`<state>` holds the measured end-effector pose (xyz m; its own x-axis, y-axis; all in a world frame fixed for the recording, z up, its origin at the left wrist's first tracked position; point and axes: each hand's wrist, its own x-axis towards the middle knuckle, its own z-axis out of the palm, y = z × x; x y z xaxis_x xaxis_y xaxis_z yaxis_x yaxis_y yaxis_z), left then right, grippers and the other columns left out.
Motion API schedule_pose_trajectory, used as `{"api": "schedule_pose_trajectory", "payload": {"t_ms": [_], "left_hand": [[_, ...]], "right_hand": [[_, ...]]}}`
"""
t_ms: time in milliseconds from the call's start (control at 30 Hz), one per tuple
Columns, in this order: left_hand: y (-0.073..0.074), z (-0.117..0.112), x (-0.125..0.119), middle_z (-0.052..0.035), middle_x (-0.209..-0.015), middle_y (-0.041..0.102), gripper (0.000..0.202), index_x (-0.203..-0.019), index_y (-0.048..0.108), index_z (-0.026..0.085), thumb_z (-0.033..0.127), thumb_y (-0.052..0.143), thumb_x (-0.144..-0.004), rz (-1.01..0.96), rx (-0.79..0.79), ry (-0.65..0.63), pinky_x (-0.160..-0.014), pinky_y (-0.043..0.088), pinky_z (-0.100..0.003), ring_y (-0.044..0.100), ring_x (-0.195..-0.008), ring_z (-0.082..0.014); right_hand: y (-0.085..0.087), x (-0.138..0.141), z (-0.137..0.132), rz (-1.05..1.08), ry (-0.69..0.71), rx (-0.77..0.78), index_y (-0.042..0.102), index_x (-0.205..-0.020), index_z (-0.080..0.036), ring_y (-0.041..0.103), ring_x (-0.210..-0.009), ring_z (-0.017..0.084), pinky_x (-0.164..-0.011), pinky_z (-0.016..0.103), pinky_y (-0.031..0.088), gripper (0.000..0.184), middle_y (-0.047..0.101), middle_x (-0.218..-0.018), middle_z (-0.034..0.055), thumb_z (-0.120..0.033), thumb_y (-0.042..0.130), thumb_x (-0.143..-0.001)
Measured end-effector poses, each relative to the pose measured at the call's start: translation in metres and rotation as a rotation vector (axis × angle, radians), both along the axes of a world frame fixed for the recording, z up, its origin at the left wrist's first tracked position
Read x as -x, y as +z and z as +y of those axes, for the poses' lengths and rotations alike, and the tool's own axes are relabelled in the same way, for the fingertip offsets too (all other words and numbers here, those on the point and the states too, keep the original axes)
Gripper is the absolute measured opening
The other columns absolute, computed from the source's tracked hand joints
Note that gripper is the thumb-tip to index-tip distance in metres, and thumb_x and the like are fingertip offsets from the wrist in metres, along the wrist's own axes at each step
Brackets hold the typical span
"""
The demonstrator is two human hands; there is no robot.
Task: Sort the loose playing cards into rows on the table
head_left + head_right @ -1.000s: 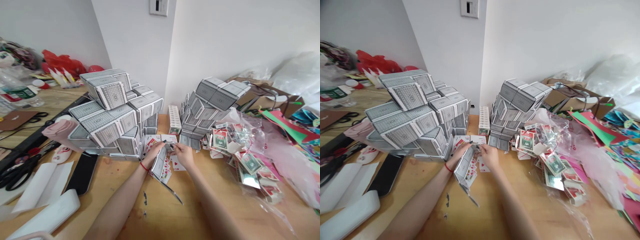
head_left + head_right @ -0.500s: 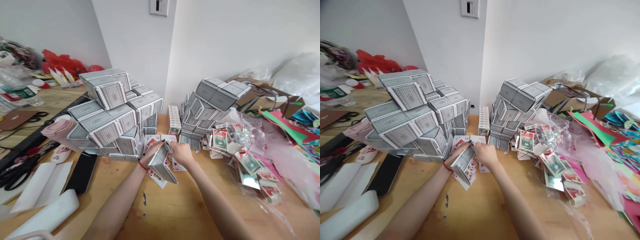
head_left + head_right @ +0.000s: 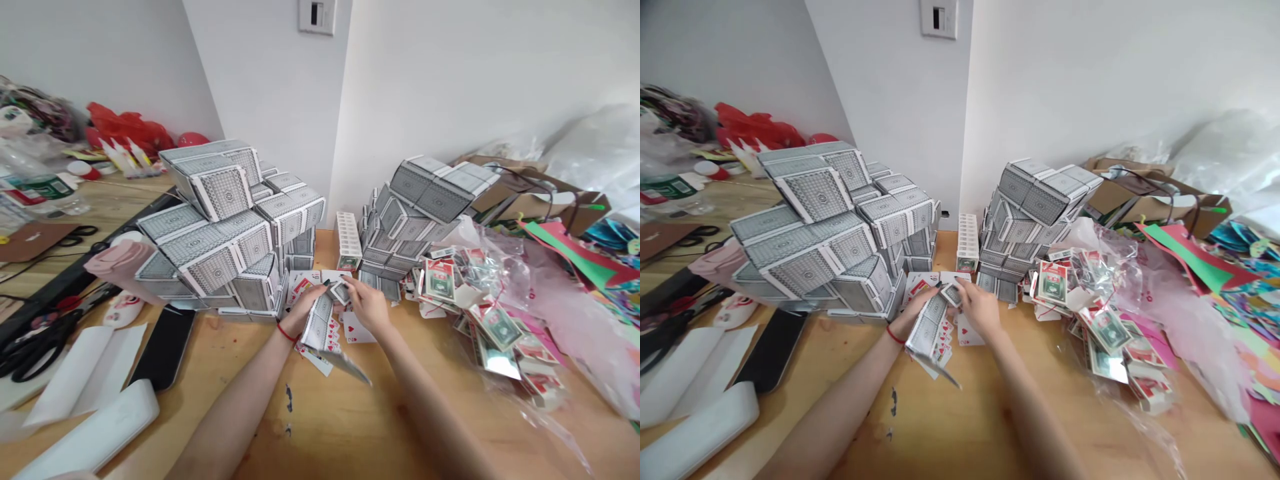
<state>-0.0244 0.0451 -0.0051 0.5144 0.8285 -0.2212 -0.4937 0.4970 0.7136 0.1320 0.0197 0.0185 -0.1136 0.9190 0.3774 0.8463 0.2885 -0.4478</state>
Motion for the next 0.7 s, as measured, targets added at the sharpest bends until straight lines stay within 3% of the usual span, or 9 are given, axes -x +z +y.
{"api": "schedule_pose_trajectory", "payload": {"t_ms": [100,167,300,400,533,700], "left_hand": [[0.003,0.000,0.000,-0.0083,-0.084,0.068,0.025,-0.083,0.063,0.012,0.032,0.061,-0.068,-0.039,-0.040,0.026,-0.083,0.045,-0.039,0.061,-0.091,-0.0244],[0.004,0.002,-0.001,-0.0081,-0.086,0.068,0.025,-0.082,0.064,0.012,0.031,0.062,-0.066,-0.037,-0.060,0.027,-0.084,0.045,-0.040,0.060,-0.093,-0.0249],[0.007,0.002,-0.002,-0.0081,-0.089,0.068,0.027,-0.084,0.066,0.011,0.029,0.063,-0.064,0.026,-0.099,0.049,-0.083,0.045,-0.038,0.060,-0.094,-0.0248],[0.010,0.000,-0.003,-0.0079,-0.089,0.068,0.029,-0.087,0.067,0.011,0.028,0.062,-0.064,0.094,-0.144,0.096,-0.079,0.047,-0.036,0.060,-0.091,-0.0245],[0.011,-0.001,-0.001,-0.0068,-0.086,0.069,0.028,-0.088,0.068,0.012,0.026,0.061,-0.064,0.229,-0.234,0.154,-0.071,0.048,-0.031,0.062,-0.085,-0.0232],[0.011,0.001,0.001,-0.0048,-0.088,0.069,0.026,-0.087,0.069,0.014,0.027,0.056,-0.068,0.364,-0.403,0.201,-0.069,0.047,-0.028,0.061,-0.083,-0.0205]], "right_hand": [[-0.001,-0.023,-0.004,0.005,-0.268,-0.033,0.059,-0.105,-0.019,0.061,-0.086,0.020,-0.071,0.027,0.043,0.033,0.065,-0.099,0.0082,-0.028,0.034,-0.087],[-0.005,-0.041,-0.007,-0.063,-0.371,-0.003,0.061,-0.103,-0.017,0.060,-0.088,0.023,-0.073,0.031,0.044,0.030,0.064,-0.102,0.0102,-0.023,0.040,-0.082],[-0.013,-0.071,-0.012,-0.175,-0.376,0.109,0.058,-0.108,-0.016,0.057,-0.096,0.027,-0.077,0.034,0.044,0.036,0.056,-0.118,0.0119,-0.017,0.049,-0.073],[-0.015,-0.078,-0.012,-0.223,-0.382,0.202,0.054,-0.114,-0.015,0.056,-0.099,0.027,-0.078,0.033,0.043,0.041,0.056,-0.118,0.0119,-0.015,0.049,-0.073],[-0.010,-0.074,-0.009,-0.277,-0.404,0.309,0.054,-0.113,-0.015,0.060,-0.090,0.024,-0.071,0.029,0.043,0.038,0.061,-0.109,0.0123,-0.012,0.044,-0.077],[-0.004,-0.072,-0.009,-0.356,-0.379,0.332,0.055,-0.111,-0.017,0.063,-0.074,0.022,-0.059,0.026,0.039,0.038,0.067,-0.091,0.0107,-0.008,0.040,-0.078]]}}
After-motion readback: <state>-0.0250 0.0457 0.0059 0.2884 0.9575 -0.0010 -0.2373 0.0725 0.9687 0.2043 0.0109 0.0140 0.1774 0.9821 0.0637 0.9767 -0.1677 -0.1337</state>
